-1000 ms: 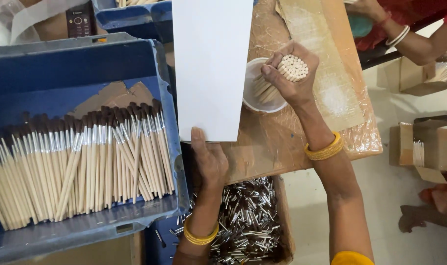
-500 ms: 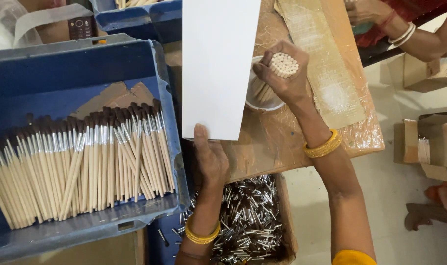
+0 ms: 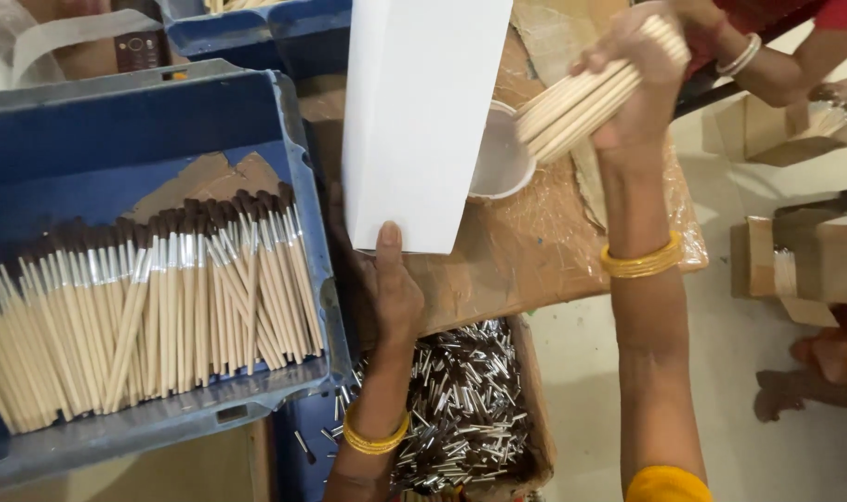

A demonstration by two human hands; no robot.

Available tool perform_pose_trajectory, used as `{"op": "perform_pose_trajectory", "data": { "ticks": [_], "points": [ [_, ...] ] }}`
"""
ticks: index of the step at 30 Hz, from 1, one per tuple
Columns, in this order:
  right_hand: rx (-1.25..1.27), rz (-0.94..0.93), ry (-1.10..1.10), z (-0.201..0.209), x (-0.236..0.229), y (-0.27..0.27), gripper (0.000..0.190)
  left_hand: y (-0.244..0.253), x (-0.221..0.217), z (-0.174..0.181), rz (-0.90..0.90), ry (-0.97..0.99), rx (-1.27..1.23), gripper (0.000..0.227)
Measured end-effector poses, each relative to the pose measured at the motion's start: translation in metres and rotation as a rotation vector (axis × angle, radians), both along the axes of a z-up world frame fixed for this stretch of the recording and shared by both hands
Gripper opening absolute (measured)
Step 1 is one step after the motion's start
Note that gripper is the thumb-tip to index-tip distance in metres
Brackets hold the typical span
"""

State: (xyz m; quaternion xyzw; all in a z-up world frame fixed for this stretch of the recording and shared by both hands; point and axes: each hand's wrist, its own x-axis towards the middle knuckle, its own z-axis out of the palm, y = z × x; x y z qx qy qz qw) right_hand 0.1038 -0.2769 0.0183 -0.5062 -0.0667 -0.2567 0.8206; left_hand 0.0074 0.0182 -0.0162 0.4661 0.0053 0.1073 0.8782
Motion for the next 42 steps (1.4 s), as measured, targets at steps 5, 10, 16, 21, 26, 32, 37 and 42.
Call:
{"op": "perform_pose_trajectory", "data": {
  "ticks": [5, 10, 16, 21, 26, 32, 37, 42],
  "points": [
    [0.123, -0.028, 0.021, 0.011, -0.028, -0.061, 0.011, -0.003, -0.004, -0.002, -0.058, -0.027, 0.202, 0.091],
    [-0.146, -0.189, -0.029, 0.005, -0.055, -0.059, 0.013, -0.008, -0.007, -0.012, 0.035, -0.244, 0.700, 0.106],
    [-0.537, -0.208, 0.029, -0.037, -0.068, -0.059, 0.021, -0.023, 0.004, 0.002, -0.086, -0.183, 1.178, 0.125],
    [-0.526, -0.182, 0.031, -0.040, -0.081, -0.060, 0.022, -0.038, -0.020, 0.002, 0.292, -0.349, 1.297, 0.124],
    [-0.526, -0.220, 0.025, -0.041, -0.077, -0.054, 0.023, -0.104, -0.066, -0.022, 0.045, -0.810, 1.222, 0.078],
    [-0.607, -0.351, -0.020, -0.058, -0.055, -0.070, 0.024, -0.155, -0.056, -0.028, -0.486, -0.762, 1.533, 0.074],
    [-0.948, -0.723, -0.167, -0.094, 0.012, -0.110, 0.027, -0.155, -0.055, -0.028, -0.530, -0.765, 1.670, 0.080],
    [-0.695, -0.688, -0.032, -0.107, 0.036, -0.146, 0.021, -0.156, -0.054, -0.031, -0.521, -0.774, 1.637, 0.080]
  ]
}}
